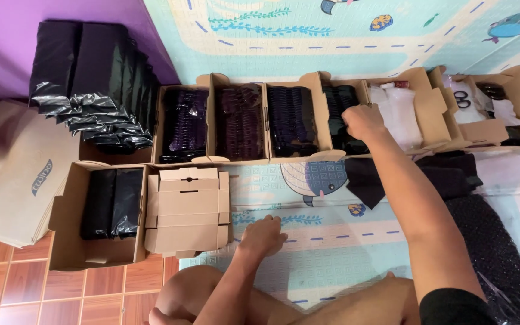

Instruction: Inspecting and packing sunglasses into cardboard boxes.

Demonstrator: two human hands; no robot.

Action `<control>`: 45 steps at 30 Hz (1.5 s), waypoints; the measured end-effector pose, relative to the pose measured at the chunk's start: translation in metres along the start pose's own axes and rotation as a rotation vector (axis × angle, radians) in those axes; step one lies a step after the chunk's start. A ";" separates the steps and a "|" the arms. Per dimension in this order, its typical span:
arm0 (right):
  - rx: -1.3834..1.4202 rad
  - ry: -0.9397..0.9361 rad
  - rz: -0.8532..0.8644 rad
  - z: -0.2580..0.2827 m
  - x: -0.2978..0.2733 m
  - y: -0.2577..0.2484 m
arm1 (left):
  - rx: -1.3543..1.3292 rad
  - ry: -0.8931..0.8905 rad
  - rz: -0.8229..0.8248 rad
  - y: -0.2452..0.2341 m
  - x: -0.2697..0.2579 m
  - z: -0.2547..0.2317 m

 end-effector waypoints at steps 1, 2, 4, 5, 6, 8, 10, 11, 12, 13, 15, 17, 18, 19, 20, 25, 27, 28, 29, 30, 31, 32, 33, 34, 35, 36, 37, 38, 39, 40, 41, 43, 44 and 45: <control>-0.001 0.000 -0.002 -0.001 0.001 -0.003 | 0.000 0.001 -0.002 -0.001 0.000 0.000; -0.035 -0.016 0.021 -0.001 0.001 -0.003 | 0.004 -0.001 0.008 0.000 0.000 0.000; -0.072 -0.033 0.044 -0.001 -0.001 -0.009 | 0.006 -0.002 0.018 0.000 0.000 -0.001; -0.101 -0.039 0.055 0.000 -0.003 -0.014 | 0.006 -0.006 0.021 0.000 -0.001 -0.001; -0.132 -0.045 0.067 -0.001 -0.006 -0.019 | 0.004 -0.009 0.025 0.001 -0.002 -0.002; -0.102 -0.068 0.085 -0.011 0.010 0.003 | -0.008 -0.017 0.018 0.002 0.001 0.000; -0.069 -0.089 0.102 -0.019 0.023 0.016 | -0.015 -0.026 0.009 0.001 0.001 0.000; -0.064 -0.089 0.094 -0.022 0.028 0.019 | -0.011 -0.024 0.011 0.001 -0.001 -0.001; -0.059 -0.088 0.089 -0.025 0.032 0.021 | -0.008 -0.021 0.014 0.000 -0.003 -0.002; -0.059 -0.088 0.090 -0.021 0.025 0.011 | -0.009 -0.021 0.014 0.002 -0.002 -0.001; -0.085 -0.078 0.080 -0.016 0.012 -0.012 | -0.014 -0.016 0.018 0.005 0.002 0.002; -0.106 -0.097 0.077 -0.024 0.017 -0.001 | -0.009 -0.013 0.013 0.008 0.006 0.006; -0.123 -0.115 0.073 -0.028 0.019 0.005 | -0.001 -0.012 0.008 0.009 0.009 0.009; -0.124 -0.111 0.075 -0.026 0.007 -0.006 | 0.001 -0.008 0.010 0.009 0.010 0.008; -0.116 -0.105 0.062 -0.024 -0.006 -0.018 | 0.010 -0.020 0.016 0.010 0.010 0.008; -0.153 -0.105 -0.056 -0.032 -0.057 -0.040 | 0.010 -0.016 0.012 0.010 0.004 0.007; -0.122 -0.043 -0.070 -0.040 -0.080 -0.052 | 0.039 0.009 0.004 0.007 0.003 0.006; -0.126 -0.037 -0.076 -0.039 -0.099 -0.063 | 0.041 0.016 -0.002 0.003 -0.002 0.001; -0.053 -0.020 -0.125 -0.039 -0.118 -0.076 | 0.028 0.028 -0.026 -0.002 -0.007 -0.004; 0.022 -0.003 -0.173 -0.038 -0.137 -0.088 | 0.015 0.039 -0.050 -0.006 -0.013 -0.008; 0.019 0.002 -0.179 -0.032 -0.158 -0.093 | 0.018 0.045 -0.055 -0.010 -0.018 -0.013; 0.091 0.014 -0.183 -0.025 -0.179 -0.097 | -0.052 0.084 -0.086 -0.015 -0.024 -0.019; 0.163 0.026 -0.186 -0.019 -0.201 -0.101 | -0.122 0.123 -0.117 -0.019 -0.031 -0.026; 0.162 0.030 -0.193 -0.010 -0.214 -0.093 | -0.119 0.128 -0.122 -0.022 -0.038 -0.029; 0.244 0.035 -0.223 -0.003 -0.228 -0.085 | -0.134 0.204 -0.151 -0.026 -0.046 -0.036; 0.328 0.043 -0.248 0.006 -0.243 -0.077 | -0.148 0.280 -0.173 -0.029 -0.055 -0.042; 0.329 0.049 -0.251 0.021 -0.262 -0.083 | -0.143 0.284 -0.172 -0.033 -0.068 -0.050; 0.470 0.025 -0.230 0.038 -0.278 -0.087 | -0.260 0.342 -0.189 -0.038 -0.081 -0.058; 0.611 0.000 -0.208 0.055 -0.294 -0.092 | -0.376 0.399 -0.204 -0.043 -0.094 -0.067; 0.616 0.001 -0.210 0.068 -0.311 -0.096 | -0.372 0.398 -0.204 -0.048 -0.111 -0.074; 0.753 -0.049 -0.138 0.083 -0.327 -0.098 | -0.472 0.382 -0.177 -0.052 -0.126 -0.080; 0.889 -0.106 -0.079 0.105 -0.344 -0.104 | -0.564 0.373 -0.162 -0.057 -0.136 -0.083; 0.961 -0.129 -0.037 0.113 -0.351 -0.103 | -0.614 0.425 -0.181 -0.055 -0.134 -0.079; 1.032 -0.153 0.006 0.122 -0.358 -0.101 | -0.663 0.477 -0.200 -0.053 -0.131 -0.075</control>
Point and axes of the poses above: each hand's wrist, its own x-axis towards the middle knuckle, its own y-axis out of the palm, z = x × y, the point moved 5 cm from there along x, towards the middle knuckle, and after that the axes turned 15 degrees about -x, right-handed, at the moved point
